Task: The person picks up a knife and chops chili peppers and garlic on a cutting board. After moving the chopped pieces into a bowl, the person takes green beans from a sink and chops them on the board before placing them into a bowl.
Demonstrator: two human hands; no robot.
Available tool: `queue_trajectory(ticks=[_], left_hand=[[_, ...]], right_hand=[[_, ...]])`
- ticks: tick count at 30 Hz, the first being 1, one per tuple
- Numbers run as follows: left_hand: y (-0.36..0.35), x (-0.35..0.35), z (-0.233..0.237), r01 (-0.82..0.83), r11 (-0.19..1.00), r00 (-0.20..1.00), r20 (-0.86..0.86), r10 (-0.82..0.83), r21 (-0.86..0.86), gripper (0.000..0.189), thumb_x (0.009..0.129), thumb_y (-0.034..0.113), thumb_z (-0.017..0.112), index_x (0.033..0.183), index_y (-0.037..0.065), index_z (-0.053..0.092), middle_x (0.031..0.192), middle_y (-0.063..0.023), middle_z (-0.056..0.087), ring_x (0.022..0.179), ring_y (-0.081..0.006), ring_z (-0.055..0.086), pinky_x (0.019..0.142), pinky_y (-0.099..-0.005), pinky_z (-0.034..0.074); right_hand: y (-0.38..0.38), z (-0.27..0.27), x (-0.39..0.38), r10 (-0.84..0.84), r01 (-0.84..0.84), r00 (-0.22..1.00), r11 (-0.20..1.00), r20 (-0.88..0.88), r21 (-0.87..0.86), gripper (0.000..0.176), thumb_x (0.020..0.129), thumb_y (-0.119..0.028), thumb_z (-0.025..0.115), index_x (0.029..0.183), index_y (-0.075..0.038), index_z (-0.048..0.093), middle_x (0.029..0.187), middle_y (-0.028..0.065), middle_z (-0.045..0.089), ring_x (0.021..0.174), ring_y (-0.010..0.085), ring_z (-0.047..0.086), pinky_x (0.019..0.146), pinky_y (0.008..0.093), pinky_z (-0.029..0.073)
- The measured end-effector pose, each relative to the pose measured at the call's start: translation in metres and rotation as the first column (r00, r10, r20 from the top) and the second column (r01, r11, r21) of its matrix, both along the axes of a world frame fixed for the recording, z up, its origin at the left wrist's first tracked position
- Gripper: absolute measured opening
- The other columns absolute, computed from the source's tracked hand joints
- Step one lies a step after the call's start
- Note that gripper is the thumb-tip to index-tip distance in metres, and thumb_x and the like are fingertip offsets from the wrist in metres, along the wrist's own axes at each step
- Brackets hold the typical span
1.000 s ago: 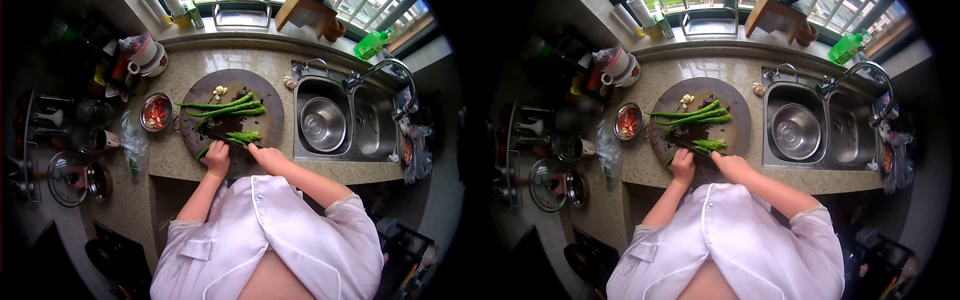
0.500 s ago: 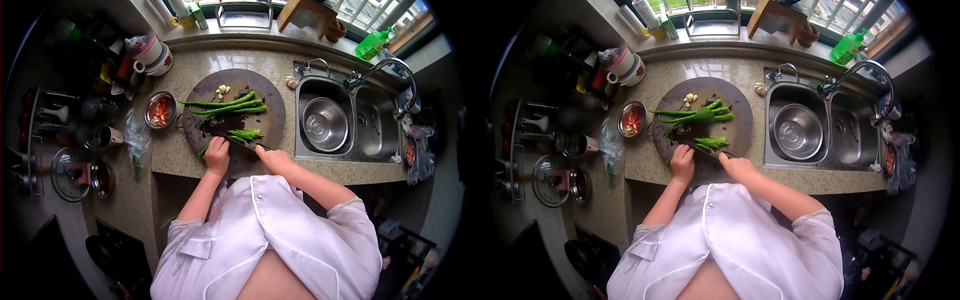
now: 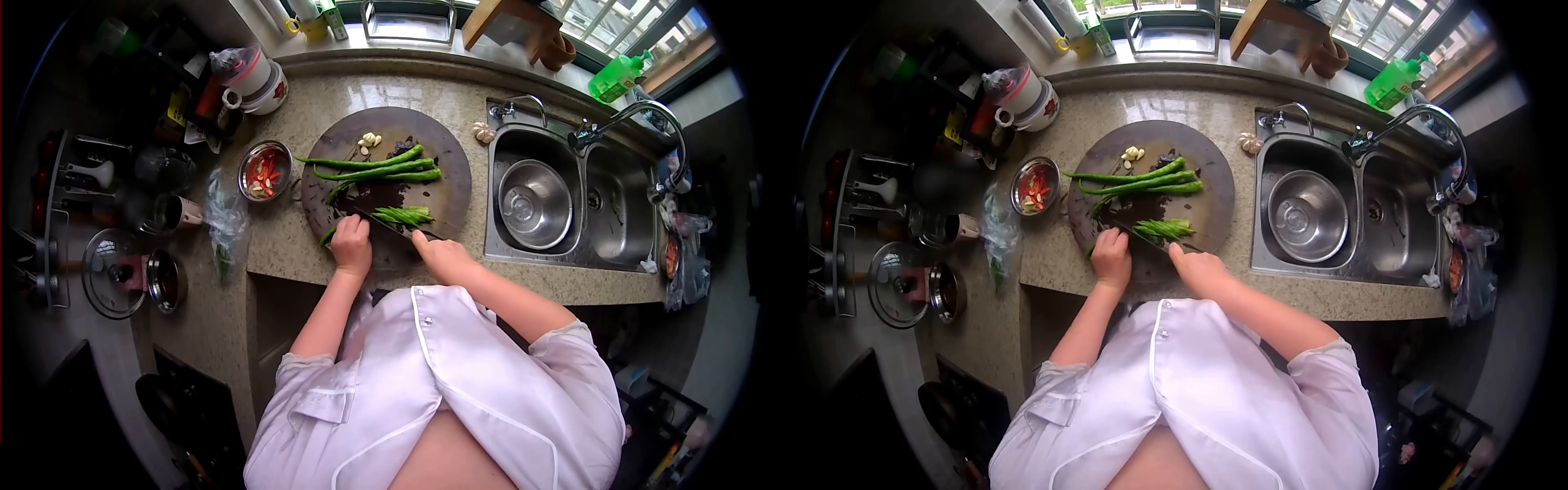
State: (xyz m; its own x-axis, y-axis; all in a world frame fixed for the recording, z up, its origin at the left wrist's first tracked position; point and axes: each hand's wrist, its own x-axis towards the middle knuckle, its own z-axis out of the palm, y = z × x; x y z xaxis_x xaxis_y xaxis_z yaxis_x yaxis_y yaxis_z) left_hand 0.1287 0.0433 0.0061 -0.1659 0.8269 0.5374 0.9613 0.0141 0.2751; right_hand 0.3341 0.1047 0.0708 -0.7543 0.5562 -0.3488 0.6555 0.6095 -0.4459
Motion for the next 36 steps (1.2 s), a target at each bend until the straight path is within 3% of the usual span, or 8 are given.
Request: queue_trajectory(ticks=[4,6,9,18,25,27,30,36], left_hand=[[-0.007,0.002,-0.001,-0.005,0.984,1.000,0.014,0.008,-0.175,0.008,0.071,0.001,0.057,0.077,0.005,0.059,0.087,-0.0104,0.060,0.089,-0.0295,0.061,0.073,-0.0374,0.052],[-0.010,0.003,0.000,0.045,0.999,0.999,0.027,-0.045,-0.022,0.012,0.071,0.000,0.058,0.082,0.003,0.062,0.091,-0.0110,0.062,0.092,-0.0295,0.063,0.075,-0.0375,0.053],[-0.009,0.003,-0.001,0.057,0.997,0.995,0.072,-0.061,0.058,0.015,0.071,-0.003,0.059,0.084,0.002,0.063,0.094,-0.0119,0.063,0.092,-0.0305,0.063,0.077,-0.0381,0.053],[-0.014,-0.005,-0.009,0.088,0.995,0.984,0.149,-0.093,0.042,0.016,0.070,-0.003,0.061,0.085,0.001,0.063,0.095,-0.0132,0.063,0.092,-0.0332,0.063,0.079,-0.0396,0.053],[-0.015,-0.004,-0.013,0.078,0.995,0.990,0.115,-0.085,0.065,0.014,0.068,-0.003,0.060,0.081,0.002,0.061,0.094,-0.0126,0.062,0.090,-0.0335,0.062,0.076,-0.0405,0.052],[-0.020,-0.007,-0.015,0.094,0.995,0.988,0.126,-0.089,-0.034,0.013,0.068,-0.003,0.061,0.080,0.003,0.061,0.093,-0.0122,0.062,0.090,-0.0331,0.062,0.076,-0.0402,0.053],[-0.018,-0.008,-0.017,0.107,0.994,0.988,0.109,-0.106,0.002,0.016,0.068,-0.002,0.061,0.083,0.004,0.063,0.095,-0.0114,0.063,0.094,-0.0322,0.063,0.079,-0.0391,0.053],[-0.004,-0.002,-0.014,0.208,0.976,0.969,0.123,-0.215,0.067,0.024,0.068,-0.002,0.061,0.091,0.003,0.067,0.101,-0.0106,0.065,0.097,-0.0303,0.063,0.083,-0.0375,0.054]], right_hand=[[0.003,-0.014,-0.020,0.008,-0.003,0.992,0.999,-0.127,0.042,0.031,0.087,-0.004,0.049,0.117,-0.003,0.040,0.085,0.0202,0.068,0.082,0.0408,0.068,0.068,0.0506,0.053],[0.005,-0.010,-0.018,0.001,0.002,0.993,1.000,-0.115,0.025,0.030,0.087,-0.004,0.049,0.115,-0.003,0.039,0.084,0.0199,0.068,0.081,0.0408,0.067,0.068,0.0506,0.053],[0.013,0.001,-0.007,-0.010,0.010,0.998,1.000,-0.057,-0.009,0.029,0.085,-0.003,0.050,0.111,-0.004,0.039,0.083,0.0205,0.067,0.082,0.0415,0.067,0.068,0.0506,0.053],[0.016,0.024,0.005,0.099,-0.095,0.994,0.992,0.036,-0.085,0.024,0.086,-0.003,0.050,0.107,-0.004,0.039,0.084,0.0224,0.066,0.082,0.0441,0.066,0.067,0.0522,0.051],[0.012,-0.013,-0.053,0.066,-0.065,0.988,0.998,-0.140,0.006,0.025,0.087,-0.004,0.049,0.110,-0.003,0.041,0.082,0.0211,0.067,0.078,0.0408,0.067,0.066,0.0502,0.053],[0.004,-0.017,-0.057,0.044,-0.038,0.979,0.999,-0.197,0.035,0.024,0.088,-0.005,0.048,0.110,-0.003,0.041,0.081,0.0205,0.068,0.077,0.0400,0.068,0.065,0.0498,0.054],[0.002,-0.010,-0.044,0.051,-0.050,0.997,0.998,-0.059,0.024,0.028,0.084,-0.002,0.052,0.109,-0.003,0.040,0.080,0.0203,0.068,0.076,0.0401,0.068,0.064,0.0502,0.053],[0.013,-0.010,0.004,-0.027,0.028,0.998,0.999,-0.051,0.018,0.029,0.082,-0.003,0.054,0.107,-0.004,0.039,0.079,0.0216,0.066,0.077,0.0432,0.066,0.065,0.0529,0.051]])
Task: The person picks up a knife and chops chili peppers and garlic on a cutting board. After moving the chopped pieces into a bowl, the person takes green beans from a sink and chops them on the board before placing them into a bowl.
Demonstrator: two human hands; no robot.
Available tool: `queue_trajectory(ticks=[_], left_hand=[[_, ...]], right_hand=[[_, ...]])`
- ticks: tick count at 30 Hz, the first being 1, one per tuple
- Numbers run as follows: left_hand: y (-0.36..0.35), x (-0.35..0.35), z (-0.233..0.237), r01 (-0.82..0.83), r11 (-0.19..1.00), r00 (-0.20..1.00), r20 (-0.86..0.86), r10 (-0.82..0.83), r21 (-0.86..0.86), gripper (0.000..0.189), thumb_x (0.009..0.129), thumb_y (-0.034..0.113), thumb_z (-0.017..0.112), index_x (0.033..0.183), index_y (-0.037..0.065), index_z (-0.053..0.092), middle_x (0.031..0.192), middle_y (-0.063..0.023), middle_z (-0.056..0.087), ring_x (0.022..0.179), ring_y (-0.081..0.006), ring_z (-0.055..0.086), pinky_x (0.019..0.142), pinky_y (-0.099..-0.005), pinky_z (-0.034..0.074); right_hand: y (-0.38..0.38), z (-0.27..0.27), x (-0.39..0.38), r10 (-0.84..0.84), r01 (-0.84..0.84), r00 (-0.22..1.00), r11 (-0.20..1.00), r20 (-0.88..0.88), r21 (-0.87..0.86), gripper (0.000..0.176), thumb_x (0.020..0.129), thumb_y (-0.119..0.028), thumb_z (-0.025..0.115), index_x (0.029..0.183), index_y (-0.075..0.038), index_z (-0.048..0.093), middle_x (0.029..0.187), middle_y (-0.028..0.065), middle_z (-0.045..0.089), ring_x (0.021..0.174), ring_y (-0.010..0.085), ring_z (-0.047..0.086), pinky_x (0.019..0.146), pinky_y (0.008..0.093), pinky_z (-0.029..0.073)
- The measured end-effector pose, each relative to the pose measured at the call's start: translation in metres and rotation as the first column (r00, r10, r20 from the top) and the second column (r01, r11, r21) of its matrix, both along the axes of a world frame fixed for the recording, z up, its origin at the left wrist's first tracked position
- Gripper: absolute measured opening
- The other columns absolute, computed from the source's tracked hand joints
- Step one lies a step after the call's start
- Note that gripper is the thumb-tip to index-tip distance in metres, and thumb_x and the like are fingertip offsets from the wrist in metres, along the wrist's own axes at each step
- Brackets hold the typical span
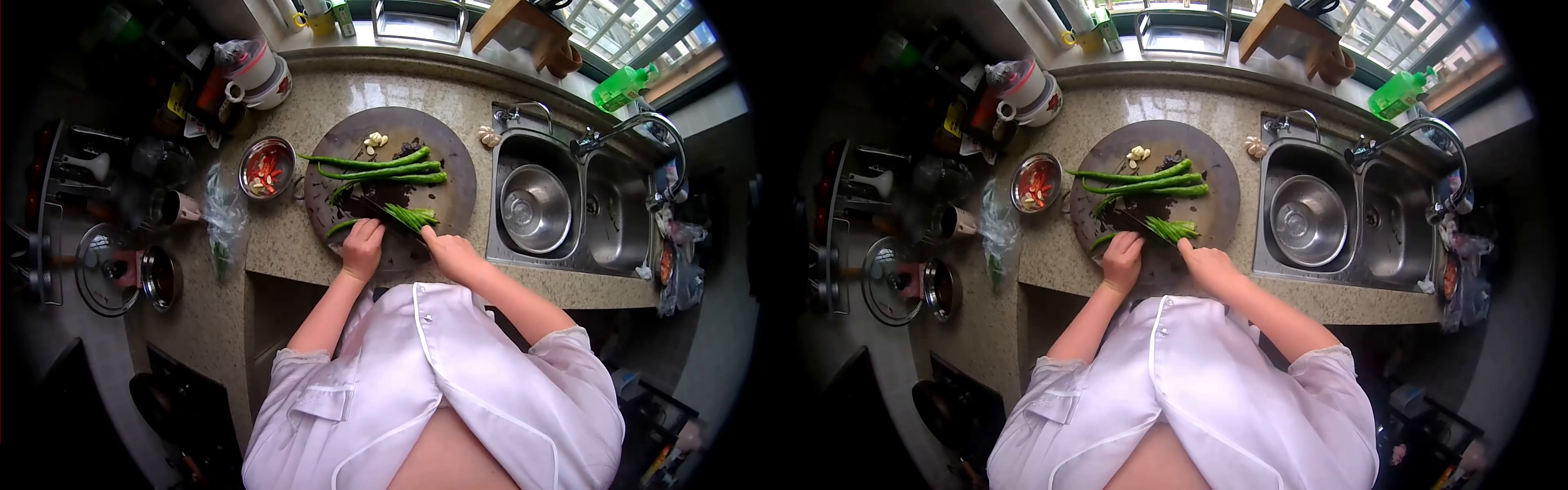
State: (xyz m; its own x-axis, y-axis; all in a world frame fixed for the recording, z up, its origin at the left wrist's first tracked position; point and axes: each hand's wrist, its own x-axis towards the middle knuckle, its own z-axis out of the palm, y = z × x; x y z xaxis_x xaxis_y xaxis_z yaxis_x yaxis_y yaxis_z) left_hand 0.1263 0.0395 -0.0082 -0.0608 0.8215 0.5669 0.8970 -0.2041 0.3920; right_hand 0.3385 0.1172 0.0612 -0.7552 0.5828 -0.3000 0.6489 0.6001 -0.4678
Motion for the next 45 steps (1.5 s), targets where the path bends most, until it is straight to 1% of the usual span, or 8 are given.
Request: queue_trajectory(ticks=[3,6,13,21,24,35,39,45], left_hand=[[0.004,0.002,0.005,0.041,0.999,0.999,0.018,-0.042,0.011,0.025,0.069,-0.002,0.062,0.092,0.003,0.069,0.100,-0.0102,0.066,0.098,-0.0295,0.064,0.084,-0.0369,0.054],[0.004,-0.007,0.017,-0.086,0.995,0.996,-0.027,0.088,0.047,0.022,0.071,-0.002,0.063,0.091,0.003,0.070,0.098,-0.0094,0.067,0.097,-0.0280,0.064,0.082,-0.0370,0.054],[0.003,-0.015,0.009,-0.052,0.998,0.999,-0.005,0.051,-0.030,0.021,0.070,-0.002,0.061,0.089,0.002,0.067,0.096,-0.0096,0.065,0.093,-0.0293,0.064,0.081,-0.0373,0.053],[-0.002,-0.007,0.004,-0.118,0.993,0.991,0.066,0.119,-0.017,0.020,0.071,-0.004,0.063,0.089,0.002,0.067,0.098,-0.0113,0.065,0.097,-0.0312,0.063,0.083,-0.0387,0.053],[-0.001,-0.003,0.002,-0.152,0.988,0.984,0.094,0.152,-0.006,0.017,0.072,-0.004,0.064,0.088,0.001,0.067,0.096,-0.0129,0.065,0.096,-0.0335,0.063,0.085,-0.0413,0.052],[-0.008,-0.006,0.000,-0.122,0.992,0.987,0.101,0.121,0.005,0.020,0.071,-0.005,0.064,0.091,0.002,0.067,0.099,-0.0128,0.065,0.098,-0.0329,0.063,0.084,-0.0401,0.053],[-0.006,-0.006,-0.002,-0.124,0.992,0.987,0.102,0.123,0.005,0.021,0.071,-0.005,0.064,0.091,0.002,0.067,0.099,-0.0133,0.065,0.100,-0.0339,0.063,0.084,-0.0403,0.053],[-0.008,-0.005,-0.006,-0.132,0.991,0.987,0.087,0.133,-0.008,0.022,0.070,-0.005,0.063,0.090,0.002,0.066,0.100,-0.0133,0.064,0.101,-0.0342,0.062,0.084,-0.0408,0.053]], right_hand=[[0.000,0.005,0.005,-0.040,0.040,0.999,0.999,0.010,-0.020,0.030,0.082,-0.003,0.055,0.107,-0.004,0.038,0.078,0.0222,0.065,0.077,0.0441,0.065,0.066,0.0537,0.050],[-0.004,0.007,0.010,-0.038,0.038,0.999,0.999,0.028,-0.019,0.030,0.081,-0.002,0.055,0.106,-0.004,0.038,0.078,0.0228,0.066,0.077,0.0445,0.065,0.066,0.0538,0.050],[-0.006,0.029,0.011,-0.011,0.014,0.998,0.999,0.056,-0.049,0.026,0.083,-0.002,0.054,0.104,-0.004,0.038,0.079,0.0228,0.066,0.078,0.0447,0.065,0.066,0.0538,0.049],[0.012,0.035,0.001,0.074,-0.056,0.994,0.976,0.078,-0.213,0.023,0.086,-0.002,0.050,0.105,-0.003,0.038,0.088,0.0273,0.064,0.088,0.0444,0.064,0.072,0.0528,0.050],[0.012,-0.009,-0.024,0.031,-0.035,0.999,0.988,-0.025,-0.154,0.022,0.086,-0.002,0.048,0.106,-0.003,0.038,0.087,0.0259,0.065,0.086,0.0441,0.065,0.071,0.0529,0.051],[0.010,0.011,-0.016,0.050,-0.053,0.997,0.997,-0.051,-0.050,0.027,0.083,-0.003,0.054,0.105,-0.005,0.039,0.081,0.0225,0.066,0.080,0.0442,0.065,0.067,0.0529,0.050],[0.014,0.047,-0.007,0.118,-0.098,0.986,0.982,0.119,-0.164,0.025,0.084,-0.002,0.053,0.105,-0.004,0.039,0.083,0.0226,0.066,0.083,0.0440,0.065,0.069,0.0523,0.050],[0.015,0.010,-0.026,0.120,-0.120,0.993,0.984,-0.011,-0.129,0.023,0.085,-0.001,0.049,0.106,-0.004,0.039,0.085,0.0243,0.066,0.084,0.0443,0.065,0.069,0.0526,0.051]])
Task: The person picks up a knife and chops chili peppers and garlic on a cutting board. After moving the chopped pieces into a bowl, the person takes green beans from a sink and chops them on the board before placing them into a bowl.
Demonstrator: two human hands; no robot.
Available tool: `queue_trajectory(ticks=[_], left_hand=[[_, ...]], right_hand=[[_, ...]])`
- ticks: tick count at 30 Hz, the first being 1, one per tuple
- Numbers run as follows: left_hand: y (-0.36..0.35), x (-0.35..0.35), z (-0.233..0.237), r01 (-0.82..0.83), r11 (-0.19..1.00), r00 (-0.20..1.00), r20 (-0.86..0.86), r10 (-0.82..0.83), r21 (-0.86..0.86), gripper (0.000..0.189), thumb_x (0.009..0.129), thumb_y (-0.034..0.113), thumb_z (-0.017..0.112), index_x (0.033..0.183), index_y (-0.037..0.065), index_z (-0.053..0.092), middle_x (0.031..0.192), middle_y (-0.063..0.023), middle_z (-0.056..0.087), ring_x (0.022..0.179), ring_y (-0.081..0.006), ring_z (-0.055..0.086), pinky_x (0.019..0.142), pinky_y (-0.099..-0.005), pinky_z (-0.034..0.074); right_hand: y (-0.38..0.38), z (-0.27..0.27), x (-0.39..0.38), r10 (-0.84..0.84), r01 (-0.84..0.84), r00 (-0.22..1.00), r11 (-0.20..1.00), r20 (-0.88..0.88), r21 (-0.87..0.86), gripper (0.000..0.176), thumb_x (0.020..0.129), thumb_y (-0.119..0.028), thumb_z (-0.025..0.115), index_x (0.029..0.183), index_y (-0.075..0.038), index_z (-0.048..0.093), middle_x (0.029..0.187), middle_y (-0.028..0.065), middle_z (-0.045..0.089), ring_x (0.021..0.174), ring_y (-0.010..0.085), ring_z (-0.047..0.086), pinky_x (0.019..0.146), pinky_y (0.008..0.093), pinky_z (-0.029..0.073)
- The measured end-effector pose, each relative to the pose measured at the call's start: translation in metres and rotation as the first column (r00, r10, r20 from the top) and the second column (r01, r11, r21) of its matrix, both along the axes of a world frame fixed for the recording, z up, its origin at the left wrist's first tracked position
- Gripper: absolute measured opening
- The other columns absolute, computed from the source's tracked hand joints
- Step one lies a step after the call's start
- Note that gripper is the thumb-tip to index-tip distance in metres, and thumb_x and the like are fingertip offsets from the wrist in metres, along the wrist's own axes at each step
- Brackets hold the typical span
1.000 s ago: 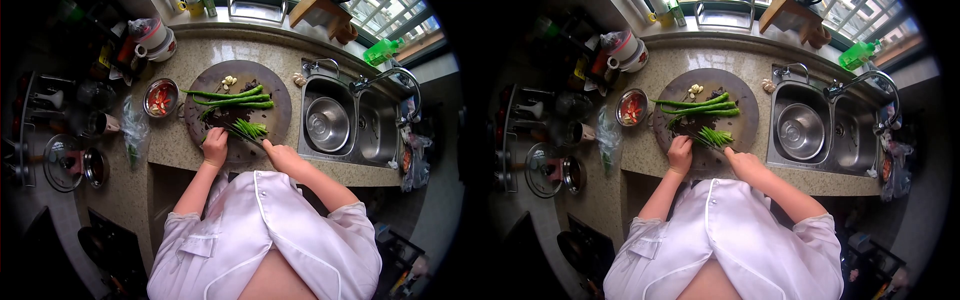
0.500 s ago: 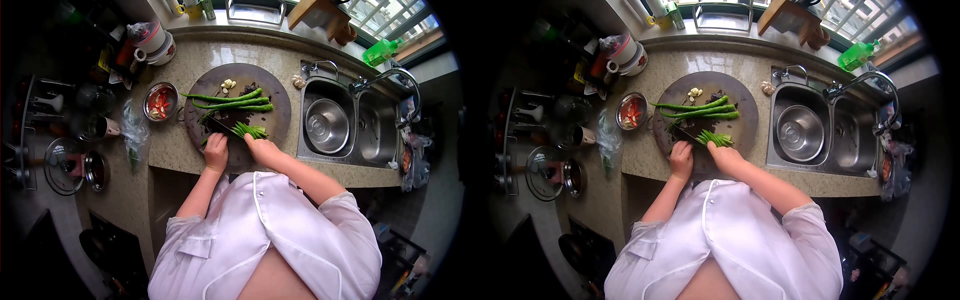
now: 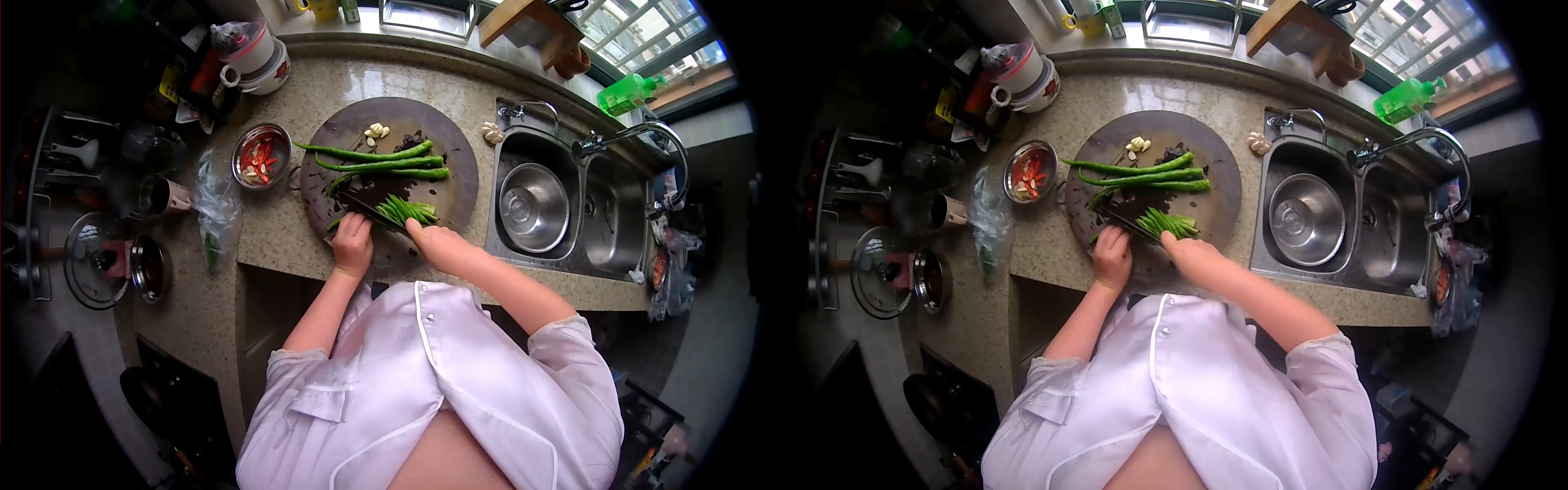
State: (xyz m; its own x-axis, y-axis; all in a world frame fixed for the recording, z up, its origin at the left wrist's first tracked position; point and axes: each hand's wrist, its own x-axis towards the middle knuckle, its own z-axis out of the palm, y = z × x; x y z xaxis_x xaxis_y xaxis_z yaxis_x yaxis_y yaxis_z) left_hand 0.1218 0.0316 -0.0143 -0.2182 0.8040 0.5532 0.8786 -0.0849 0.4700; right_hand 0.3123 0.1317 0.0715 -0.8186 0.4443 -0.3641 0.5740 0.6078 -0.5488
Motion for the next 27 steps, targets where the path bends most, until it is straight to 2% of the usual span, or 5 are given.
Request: queue_trajectory(ticks=[10,13,17,22,27], left_hand=[[-0.005,0.002,0.000,0.048,0.999,0.999,0.020,-0.048,0.003,0.023,0.070,-0.007,0.063,0.091,0.000,0.067,0.100,-0.0148,0.065,0.102,-0.0347,0.062,0.089,-0.0423,0.052],[-0.004,0.004,0.012,0.194,0.981,0.980,0.030,-0.194,0.021,0.027,0.071,-0.007,0.063,0.096,0.001,0.069,0.099,-0.0135,0.065,0.100,-0.0325,0.063,0.086,-0.0402,0.053],[-0.006,-0.006,0.032,-0.038,0.999,0.991,-0.126,0.036,-0.013,0.025,0.072,-0.003,0.063,0.095,0.003,0.070,0.098,-0.0094,0.065,0.092,-0.0297,0.063,0.079,-0.0391,0.053],[-0.006,-0.014,0.019,-0.004,0.998,0.989,-0.146,-0.005,-0.056,0.021,0.070,0.001,0.060,0.089,0.005,0.068,0.095,-0.0070,0.064,0.092,-0.0264,0.063,0.074,-0.0360,0.053],[-0.007,-0.012,0.014,-0.037,0.998,0.995,-0.093,0.033,-0.044,0.017,0.069,-0.001,0.061,0.084,0.005,0.065,0.095,-0.0083,0.064,0.093,-0.0279,0.064,0.076,-0.0362,0.053]], right_hand=[[-0.008,-0.022,-0.010,-0.074,0.086,0.993,0.988,-0.092,0.131,0.022,0.086,-0.005,0.052,0.105,-0.003,0.040,0.076,0.0204,0.065,0.074,0.0417,0.066,0.063,0.0519,0.051],[-0.006,-0.020,0.004,-0.078,0.100,0.988,0.981,-0.133,0.164,0.024,0.086,-0.009,0.055,0.104,-0.004,0.041,0.075,0.0192,0.065,0.072,0.0408,0.065,0.061,0.0511,0.051],[-0.010,-0.013,0.009,-0.061,0.092,0.984,0.979,-0.170,0.182,0.024,0.086,-0.009,0.056,0.104,-0.007,0.041,0.073,0.0184,0.064,0.071,0.0404,0.065,0.059,0.0508,0.049],[-0.013,0.008,0.014,-0.053,0.079,0.988,0.981,-0.144,0.177,0.023,0.086,-0.009,0.054,0.105,-0.008,0.041,0.074,0.0183,0.064,0.072,0.0404,0.065,0.060,0.0508,0.049],[-0.013,0.024,0.021,-0.001,-0.005,0.998,0.994,0.058,0.106,0.020,0.088,-0.008,0.049,0.106,-0.007,0.041,0.078,0.0193,0.066,0.077,0.0410,0.065,0.063,0.0507,0.049]])
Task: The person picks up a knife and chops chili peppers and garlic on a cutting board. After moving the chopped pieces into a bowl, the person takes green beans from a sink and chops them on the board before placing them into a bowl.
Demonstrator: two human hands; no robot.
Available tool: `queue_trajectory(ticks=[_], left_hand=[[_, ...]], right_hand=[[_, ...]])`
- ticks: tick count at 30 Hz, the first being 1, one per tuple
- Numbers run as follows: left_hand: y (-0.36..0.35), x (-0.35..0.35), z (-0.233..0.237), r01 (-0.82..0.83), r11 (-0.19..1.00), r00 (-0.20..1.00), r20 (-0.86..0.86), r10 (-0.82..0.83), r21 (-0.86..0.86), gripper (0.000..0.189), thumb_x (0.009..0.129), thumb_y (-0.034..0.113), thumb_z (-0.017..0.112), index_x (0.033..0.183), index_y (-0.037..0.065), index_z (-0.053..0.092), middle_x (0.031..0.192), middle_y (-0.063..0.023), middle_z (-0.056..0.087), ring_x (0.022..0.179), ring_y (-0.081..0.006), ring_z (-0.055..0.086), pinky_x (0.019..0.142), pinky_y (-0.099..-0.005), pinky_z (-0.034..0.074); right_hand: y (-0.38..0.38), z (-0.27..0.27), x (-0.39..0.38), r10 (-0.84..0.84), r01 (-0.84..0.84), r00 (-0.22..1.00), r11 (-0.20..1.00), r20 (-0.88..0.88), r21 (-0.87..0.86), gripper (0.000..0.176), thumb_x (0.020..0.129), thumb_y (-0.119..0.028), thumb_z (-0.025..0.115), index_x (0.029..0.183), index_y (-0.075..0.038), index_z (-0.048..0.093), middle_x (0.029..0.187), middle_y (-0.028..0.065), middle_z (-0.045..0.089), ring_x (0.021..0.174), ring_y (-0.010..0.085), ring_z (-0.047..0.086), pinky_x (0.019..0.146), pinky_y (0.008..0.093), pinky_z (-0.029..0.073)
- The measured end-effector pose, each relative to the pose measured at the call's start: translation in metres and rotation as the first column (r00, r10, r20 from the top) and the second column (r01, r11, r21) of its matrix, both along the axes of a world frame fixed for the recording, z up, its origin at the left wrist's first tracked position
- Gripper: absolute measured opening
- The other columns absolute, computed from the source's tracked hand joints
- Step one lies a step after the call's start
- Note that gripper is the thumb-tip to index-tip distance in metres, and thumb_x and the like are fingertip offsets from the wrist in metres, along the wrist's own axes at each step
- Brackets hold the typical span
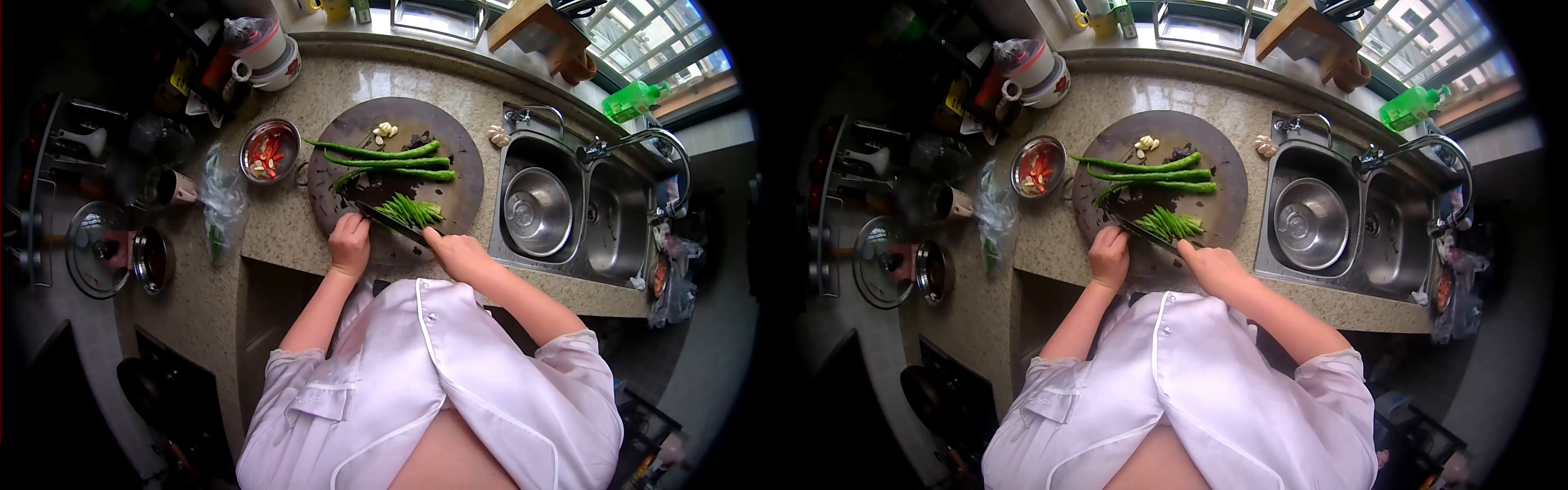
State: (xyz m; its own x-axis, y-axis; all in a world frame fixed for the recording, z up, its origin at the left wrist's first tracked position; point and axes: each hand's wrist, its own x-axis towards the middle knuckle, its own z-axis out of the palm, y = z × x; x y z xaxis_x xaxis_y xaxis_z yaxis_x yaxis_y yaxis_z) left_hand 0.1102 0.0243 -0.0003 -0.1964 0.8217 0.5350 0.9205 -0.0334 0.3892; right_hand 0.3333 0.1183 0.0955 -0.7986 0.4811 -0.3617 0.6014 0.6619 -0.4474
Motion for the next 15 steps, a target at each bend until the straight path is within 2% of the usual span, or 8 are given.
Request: queue_trajectory(ticks=[4,7,9,13,15], left_hand=[[-0.002,0.001,-0.005,-0.014,1.000,1.000,0.025,0.014,0.005,0.017,0.069,-0.002,0.061,0.084,0.005,0.065,0.095,-0.0085,0.064,0.095,-0.0284,0.064,0.076,-0.0366,0.053],[-0.005,0.002,-0.010,-0.014,1.000,0.997,0.078,0.014,0.008,0.021,0.069,-0.004,0.062,0.088,0.002,0.066,0.098,-0.0118,0.064,0.094,-0.0328,0.062,0.081,-0.0401,0.052],[-0.004,0.003,-0.013,-0.033,0.999,0.997,0.066,0.033,0.009,0.021,0.069,-0.003,0.063,0.089,0.003,0.067,0.098,-0.0124,0.064,0.094,-0.0342,0.062,0.081,-0.0415,0.051],[-0.007,0.001,-0.015,-0.016,1.000,0.998,0.063,0.016,0.011,0.021,0.069,-0.003,0.064,0.089,0.003,0.067,0.097,-0.0125,0.064,0.093,-0.0349,0.061,0.080,-0.0423,0.051],[-0.005,0.001,-0.016,-0.030,0.998,1.000,0.000,0.030,-0.055,0.019,0.071,-0.001,0.063,0.089,0.005,0.066,0.100,-0.0086,0.065,0.097,-0.0317,0.063,0.080,-0.0391,0.053]], right_hand=[[-0.001,0.002,-0.003,-0.003,0.003,1.000,1.000,-0.009,-0.020,0.019,0.089,-0.007,0.049,0.105,-0.006,0.040,0.076,0.0213,0.064,0.077,0.0440,0.064,0.065,0.0534,0.048],[-0.003,-0.001,-0.020,0.043,-0.042,0.998,0.999,0.055,-0.012,0.021,0.088,-0.007,0.048,0.107,-0.005,0.040,0.079,0.0207,0.066,0.078,0.0406,0.066,0.066,0.0494,0.051],[-0.002,-0.020,-0.032,0.008,-0.012,0.993,0.999,-0.114,-0.030,0.020,0.088,-0.006,0.047,0.106,-0.004,0.039,0.077,0.0227,0.064,0.076,0.0441,0.065,0.065,0.0526,0.049],[-0.008,-0.025,-0.059,0.022,-0.016,0.992,0.999,-0.121,0.051,0.019,0.089,-0.006,0.048,0.106,-0.004,0.040,0.074,0.0206,0.066,0.073,0.0410,0.067,0.062,0.0499,0.052],[-0.005,-0.036,-0.063,0.020,-0.011,0.989,0.998,-0.148,0.066,0.018,0.089,-0.006,0.048,0.105,-0.004,0.040,0.074,0.0210,0.066,0.072,0.0410,0.067,0.061,0.0506,0.052]])
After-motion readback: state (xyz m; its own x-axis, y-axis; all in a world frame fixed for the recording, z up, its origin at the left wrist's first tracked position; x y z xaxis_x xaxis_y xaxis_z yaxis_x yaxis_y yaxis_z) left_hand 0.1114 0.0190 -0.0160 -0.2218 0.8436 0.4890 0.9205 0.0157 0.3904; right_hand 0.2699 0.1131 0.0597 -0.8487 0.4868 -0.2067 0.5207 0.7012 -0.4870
